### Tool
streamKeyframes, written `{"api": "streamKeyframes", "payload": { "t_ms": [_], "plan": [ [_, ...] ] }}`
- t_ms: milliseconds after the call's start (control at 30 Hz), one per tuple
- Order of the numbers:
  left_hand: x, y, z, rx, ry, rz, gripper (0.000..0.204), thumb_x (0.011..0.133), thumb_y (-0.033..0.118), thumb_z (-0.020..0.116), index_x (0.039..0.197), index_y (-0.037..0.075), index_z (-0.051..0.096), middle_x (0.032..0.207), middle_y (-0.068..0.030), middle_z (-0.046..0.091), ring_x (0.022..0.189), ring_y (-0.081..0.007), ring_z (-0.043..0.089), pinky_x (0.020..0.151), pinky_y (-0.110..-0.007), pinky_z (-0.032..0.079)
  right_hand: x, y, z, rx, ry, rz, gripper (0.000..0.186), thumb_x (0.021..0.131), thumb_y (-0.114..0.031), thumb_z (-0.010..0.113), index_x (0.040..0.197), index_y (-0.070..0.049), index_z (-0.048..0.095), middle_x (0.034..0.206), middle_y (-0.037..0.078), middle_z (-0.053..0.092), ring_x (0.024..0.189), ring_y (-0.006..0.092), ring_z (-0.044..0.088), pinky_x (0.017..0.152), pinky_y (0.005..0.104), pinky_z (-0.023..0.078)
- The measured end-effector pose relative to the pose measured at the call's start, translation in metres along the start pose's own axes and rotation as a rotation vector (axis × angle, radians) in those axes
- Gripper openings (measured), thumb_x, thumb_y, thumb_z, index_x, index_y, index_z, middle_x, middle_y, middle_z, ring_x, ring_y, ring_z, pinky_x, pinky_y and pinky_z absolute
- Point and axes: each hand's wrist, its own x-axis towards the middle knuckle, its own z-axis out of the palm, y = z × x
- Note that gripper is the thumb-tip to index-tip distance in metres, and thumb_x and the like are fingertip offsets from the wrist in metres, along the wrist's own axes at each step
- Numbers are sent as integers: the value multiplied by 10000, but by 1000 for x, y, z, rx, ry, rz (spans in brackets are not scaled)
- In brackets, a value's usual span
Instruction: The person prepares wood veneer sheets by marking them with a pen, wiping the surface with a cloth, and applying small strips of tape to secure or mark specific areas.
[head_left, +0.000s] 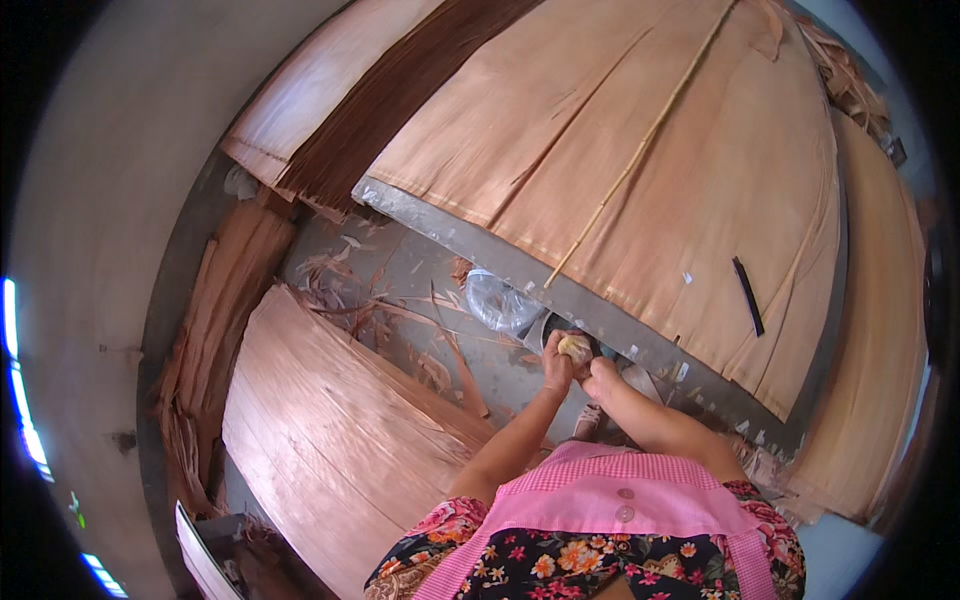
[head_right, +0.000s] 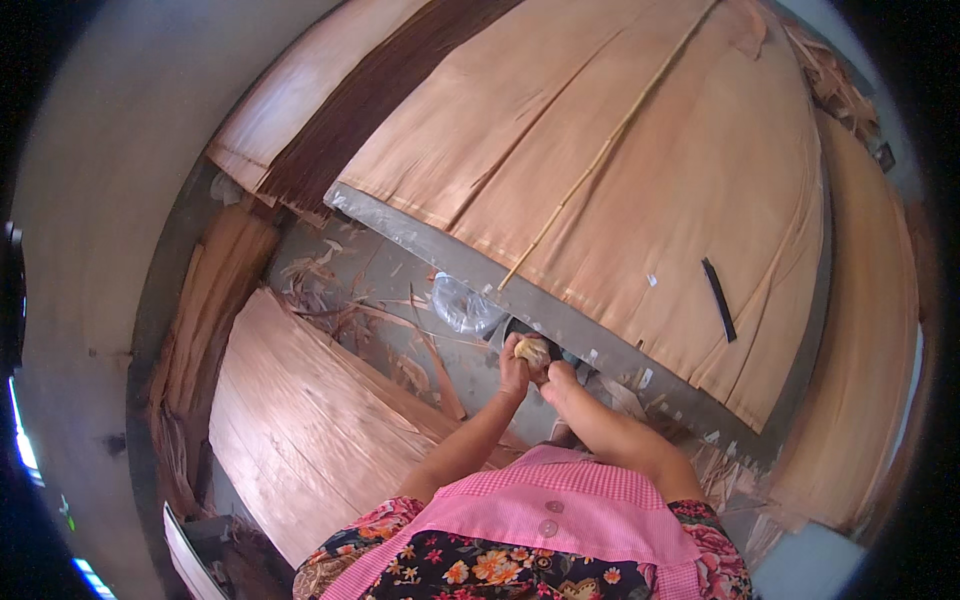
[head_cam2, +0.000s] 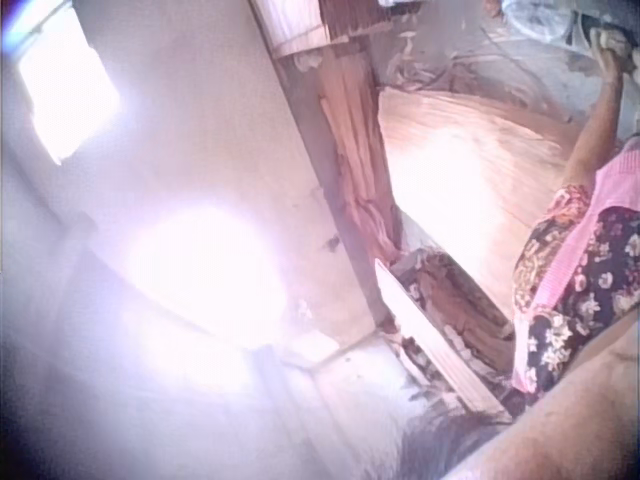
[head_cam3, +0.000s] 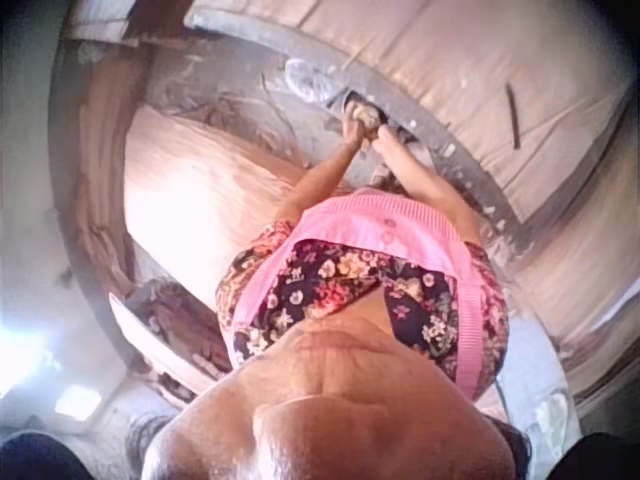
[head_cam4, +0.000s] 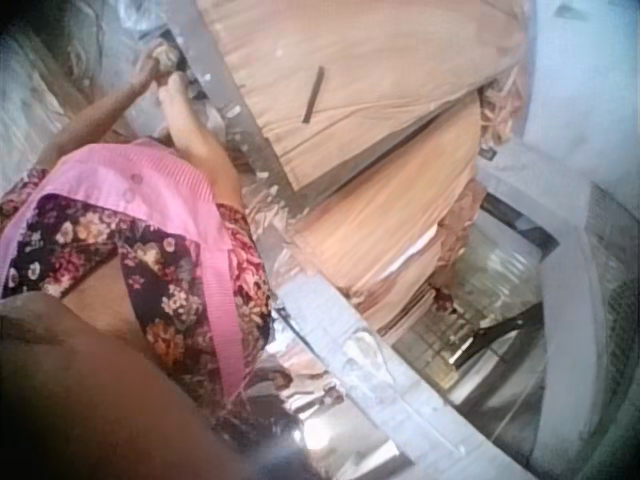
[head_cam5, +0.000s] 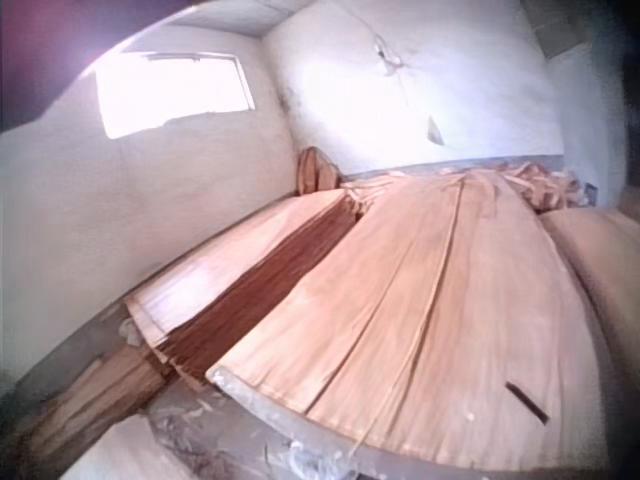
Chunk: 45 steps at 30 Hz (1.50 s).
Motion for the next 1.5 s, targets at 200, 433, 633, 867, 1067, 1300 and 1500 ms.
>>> {"api": "streamKeyframes", "payload": {
  "t_ms": [200,433,633,867,1067,1300,1500],
  "plan": [
    [9,-16,-11,-1,-8,55,221,691,-130,445,810,49,497,887,-48,569,781,-134,536,671,-255,468,-1,-4,11,-18,127,61,401,887,-147,174,1136,-75,480,1095,107,543,1005,241,545,846,394,468],
    [-9,29,-33,560,270,523,294,574,-77,632,821,81,614,1004,-76,510,971,-228,481,854,-312,389,-11,-18,-10,-367,-31,274,509,771,-106,593,1238,-162,399,1116,89,524,844,171,578,636,372,471],
    [-58,103,1,757,263,678,273,619,-26,631,866,88,649,995,-79,507,979,-231,486,842,-315,400,-87,-53,27,-397,-442,246,692,806,-330,564,1371,-178,194,1217,58,456,1032,199,501,817,440,411],
    [-103,130,137,985,-225,1114,343,585,71,668,925,78,620,962,-95,596,903,-268,561,794,-355,445,-154,-120,-17,-376,-635,186,884,614,-690,552,1281,-152,335,1237,23,427,1123,175,442,885,382,423],
    [-155,56,272,757,-601,1035,451,590,86,704,1013,35,556,1010,-112,594,956,-284,566,847,-351,441,-251,-202,-152,-76,-727,-72,688,706,-524,594,1234,-135,388,1234,29,419,1110,184,447,894,390,418],
    [-233,-85,396,508,-955,635,381,702,-53,522,1078,5,519,1143,-196,500,1070,-307,493,890,-351,403,-361,-289,-378,312,-435,-206,506,770,-314,538,1209,-85,433,1185,126,483,1127,285,425,927,506,336],
    [-135,-122,393,1269,-239,680,411,856,198,464,1232,51,392,1224,-163,446,1182,-328,362,977,-383,301,-435,-349,-546,428,-58,-320,499,761,-329,567,1202,-131,444,1211,119,461,1138,324,403,922,565,305]
  ]
}}
